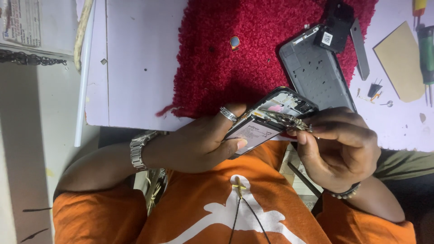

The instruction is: Disassembling and reassembling a mobile phone at a repair bench using prying tools and a screwdriver

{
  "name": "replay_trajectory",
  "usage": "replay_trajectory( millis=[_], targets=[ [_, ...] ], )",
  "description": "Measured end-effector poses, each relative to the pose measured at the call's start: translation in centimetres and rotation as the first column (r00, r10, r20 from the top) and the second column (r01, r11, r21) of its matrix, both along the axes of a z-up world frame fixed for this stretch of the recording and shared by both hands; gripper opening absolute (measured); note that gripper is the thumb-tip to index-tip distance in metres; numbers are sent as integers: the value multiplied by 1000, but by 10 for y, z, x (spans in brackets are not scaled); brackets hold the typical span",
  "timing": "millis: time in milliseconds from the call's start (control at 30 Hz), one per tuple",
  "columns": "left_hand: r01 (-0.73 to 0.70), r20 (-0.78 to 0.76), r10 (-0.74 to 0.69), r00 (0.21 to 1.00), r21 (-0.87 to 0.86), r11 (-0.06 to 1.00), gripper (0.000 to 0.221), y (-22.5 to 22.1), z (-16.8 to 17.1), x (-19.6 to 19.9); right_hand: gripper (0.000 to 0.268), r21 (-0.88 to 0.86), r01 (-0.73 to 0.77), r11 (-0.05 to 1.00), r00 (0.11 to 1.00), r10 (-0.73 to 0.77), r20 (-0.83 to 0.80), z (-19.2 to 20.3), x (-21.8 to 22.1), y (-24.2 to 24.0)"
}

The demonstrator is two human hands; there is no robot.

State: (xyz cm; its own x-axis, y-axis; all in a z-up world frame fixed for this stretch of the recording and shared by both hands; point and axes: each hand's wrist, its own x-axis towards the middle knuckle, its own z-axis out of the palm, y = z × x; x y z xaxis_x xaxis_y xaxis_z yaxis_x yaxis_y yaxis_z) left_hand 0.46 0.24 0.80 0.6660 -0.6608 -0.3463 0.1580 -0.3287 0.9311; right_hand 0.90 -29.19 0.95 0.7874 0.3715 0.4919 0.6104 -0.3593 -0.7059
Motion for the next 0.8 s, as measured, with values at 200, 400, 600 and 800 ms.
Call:
replay_trajectory(
  millis=[200, 400, 600, 800],
  targets=[
    [7, -13, -7, 1000, 26, 1000, 60, -1, -2, -1, 25, 19, -18, 1000, 1000, 19, -14, 0, 1, 1],
    [1, -14, 0, 1000, 15, 1000, 62, 0, -1, 0, 33, 8, -238, 971, 970, 237, 63, -12, 11, -17],
    [-1, 26, 1, 1000, -18, 1000, 64, 1, -6, 0, 16, -65, -229, 971, 944, 238, 230, -16, 11, -14],
    [4, -48, -4, 999, -5, 1000, 63, 1, 1, 3, 34, -33, -243, 969, 956, 246, 162, -19, 15, -16]
  ],
)
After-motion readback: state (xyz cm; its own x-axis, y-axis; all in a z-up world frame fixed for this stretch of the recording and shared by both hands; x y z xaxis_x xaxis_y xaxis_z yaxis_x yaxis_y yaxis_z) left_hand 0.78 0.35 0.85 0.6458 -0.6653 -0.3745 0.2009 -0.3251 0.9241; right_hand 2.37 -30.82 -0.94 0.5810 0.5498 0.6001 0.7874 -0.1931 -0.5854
